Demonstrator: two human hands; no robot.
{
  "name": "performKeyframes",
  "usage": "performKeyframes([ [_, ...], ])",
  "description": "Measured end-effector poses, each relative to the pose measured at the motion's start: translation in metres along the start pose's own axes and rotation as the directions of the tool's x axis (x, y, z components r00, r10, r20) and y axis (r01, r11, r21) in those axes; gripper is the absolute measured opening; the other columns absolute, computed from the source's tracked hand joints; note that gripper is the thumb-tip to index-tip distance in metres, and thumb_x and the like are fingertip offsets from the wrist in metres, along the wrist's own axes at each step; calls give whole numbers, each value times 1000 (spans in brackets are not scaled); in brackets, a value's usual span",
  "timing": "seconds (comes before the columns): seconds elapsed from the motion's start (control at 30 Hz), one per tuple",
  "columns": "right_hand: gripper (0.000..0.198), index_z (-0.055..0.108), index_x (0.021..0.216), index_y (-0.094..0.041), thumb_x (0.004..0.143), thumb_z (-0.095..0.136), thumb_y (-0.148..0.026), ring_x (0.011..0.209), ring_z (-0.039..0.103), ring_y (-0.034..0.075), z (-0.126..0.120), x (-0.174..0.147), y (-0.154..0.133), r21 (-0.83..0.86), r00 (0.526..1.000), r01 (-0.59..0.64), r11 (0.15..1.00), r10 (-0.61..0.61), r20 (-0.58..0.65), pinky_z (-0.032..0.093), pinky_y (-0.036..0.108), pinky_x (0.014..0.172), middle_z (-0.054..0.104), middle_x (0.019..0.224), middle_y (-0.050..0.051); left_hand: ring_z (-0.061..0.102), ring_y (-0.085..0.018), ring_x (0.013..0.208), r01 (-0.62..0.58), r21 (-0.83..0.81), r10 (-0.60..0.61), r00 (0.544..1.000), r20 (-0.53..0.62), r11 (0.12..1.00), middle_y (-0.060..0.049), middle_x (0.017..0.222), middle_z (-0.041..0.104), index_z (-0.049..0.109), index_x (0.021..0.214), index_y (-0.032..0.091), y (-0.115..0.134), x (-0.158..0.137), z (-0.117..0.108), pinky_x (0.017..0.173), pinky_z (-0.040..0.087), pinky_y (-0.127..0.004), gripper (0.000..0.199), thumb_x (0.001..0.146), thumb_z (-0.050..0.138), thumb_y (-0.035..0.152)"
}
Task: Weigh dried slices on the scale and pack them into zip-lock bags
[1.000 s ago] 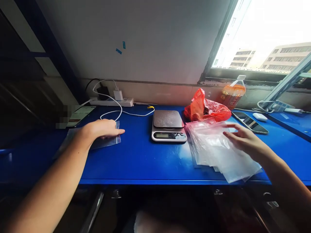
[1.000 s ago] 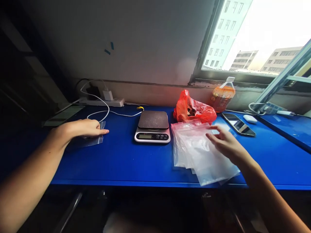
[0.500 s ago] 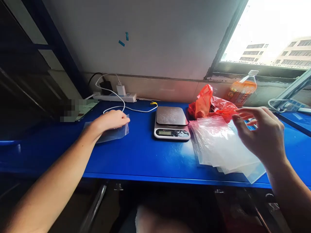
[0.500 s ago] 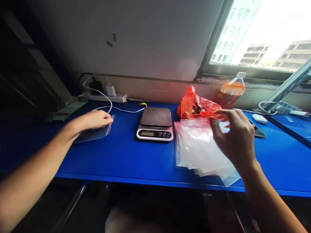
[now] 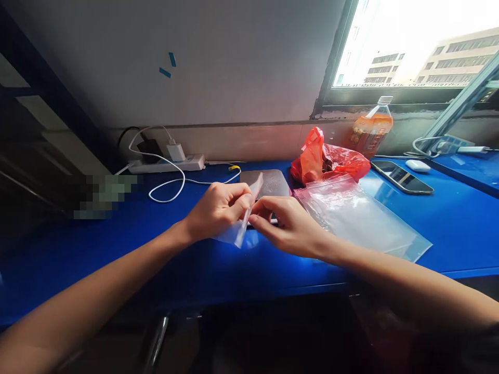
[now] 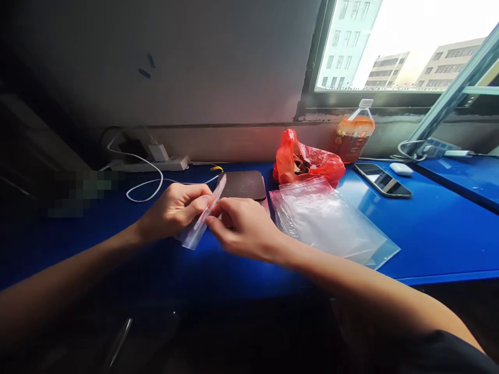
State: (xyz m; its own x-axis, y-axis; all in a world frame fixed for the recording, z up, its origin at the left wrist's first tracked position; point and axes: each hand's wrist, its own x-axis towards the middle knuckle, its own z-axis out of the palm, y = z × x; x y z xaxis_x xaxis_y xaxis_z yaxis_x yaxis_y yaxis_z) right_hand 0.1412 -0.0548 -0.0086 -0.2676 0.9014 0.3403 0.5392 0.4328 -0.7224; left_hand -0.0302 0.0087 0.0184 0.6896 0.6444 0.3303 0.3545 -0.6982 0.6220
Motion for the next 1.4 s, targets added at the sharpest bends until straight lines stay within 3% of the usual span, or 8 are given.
performKeyframes([
  [0.2, 36, 63, 84, -18, 85, 60, -53, 70, 58, 15, 0, 0, 7, 377, 971, -211, 902, 238, -24, 44, 28, 59, 65, 78, 3, 49, -11, 52, -67, 93, 75, 993, -85, 993, 2, 59, 57, 60, 71, 15, 1, 3, 11, 52, 36, -24, 26, 88, 46, 29],
  [0.33, 33, 52, 100, -21, 78, 68, -40, 72, 62, 15, 5, -1, 14, 536, 963, -144, 832, 243, -118, 49, 28, 62, 64, 79, -1, 55, -12, 57, -70, 127, 75, 997, -28, 989, 0, 63, 63, 65, 74, 15, -4, -10, 18, 56, 39, -24, 28, 90, 48, 30],
  [0.53, 28, 44, 100, -23, 77, 59, -24, 69, 58, 12, 16, -4, 17, 458, 978, -23, 889, 116, -175, 45, 27, 61, 60, 76, -4, 49, -10, 52, -136, 190, 135, 991, 15, 972, 3, 58, 58, 63, 69, 15, -3, -17, 18, 54, 36, -23, 25, 87, 50, 26],
  [0.8, 45, 27, 116, -24, 80, 54, -21, 65, 56, 13, 22, -8, 15, 399, 979, 34, 916, 50, -198, 44, 27, 62, 55, 74, -6, 55, -12, 59, 34, -27, -31, 996, 79, 999, 1, 62, 61, 61, 66, 15, -2, -13, 15, 57, 41, -22, 34, 90, 47, 35],
  [0.9, 41, 28, 110, -24, 78, 52, -15, 60, 52, 11, 20, -8, 11, 313, 975, 80, 946, -9, -222, 41, 25, 57, 52, 73, -7, 47, -10, 53, -6, 3, 6, 997, 73, 1000, 3, 55, 54, 56, 60, 16, -3, -12, 17, 53, 36, -22, 33, 87, 46, 32],
  [1.1, 29, 38, 84, -23, 67, 49, -4, 55, 42, 9, 4, -3, 13, -73, 939, 67, 995, -87, -332, 32, 23, 51, 48, 70, -5, 33, -7, 47, -116, 114, 123, 991, -52, 987, 6, 50, 38, 48, 56, 17, -2, -15, 19, 47, 28, -22, 29, 83, 47, 24],
  [1.27, 18, 56, 83, -21, 80, 48, -5, 71, 54, 14, 3, -3, 20, -439, 932, 138, 888, -267, -247, 40, 27, 62, 59, 81, 2, 39, -8, 48, -84, 141, 90, 995, -42, 987, 5, 51, 44, 48, 56, 18, -6, -15, 17, 48, 31, -22, 33, 87, 46, 29],
  [1.4, 16, 63, 101, -19, 88, 55, -19, 87, 60, 22, 12, -6, 22, -590, 950, 132, 797, -272, -155, 49, 34, 70, 63, 101, 10, 41, -8, 48, -102, 226, 111, 993, -27, 969, 5, 51, 45, 46, 56, 18, -11, -15, 19, 50, 32, -23, 32, 86, 46, 29],
])
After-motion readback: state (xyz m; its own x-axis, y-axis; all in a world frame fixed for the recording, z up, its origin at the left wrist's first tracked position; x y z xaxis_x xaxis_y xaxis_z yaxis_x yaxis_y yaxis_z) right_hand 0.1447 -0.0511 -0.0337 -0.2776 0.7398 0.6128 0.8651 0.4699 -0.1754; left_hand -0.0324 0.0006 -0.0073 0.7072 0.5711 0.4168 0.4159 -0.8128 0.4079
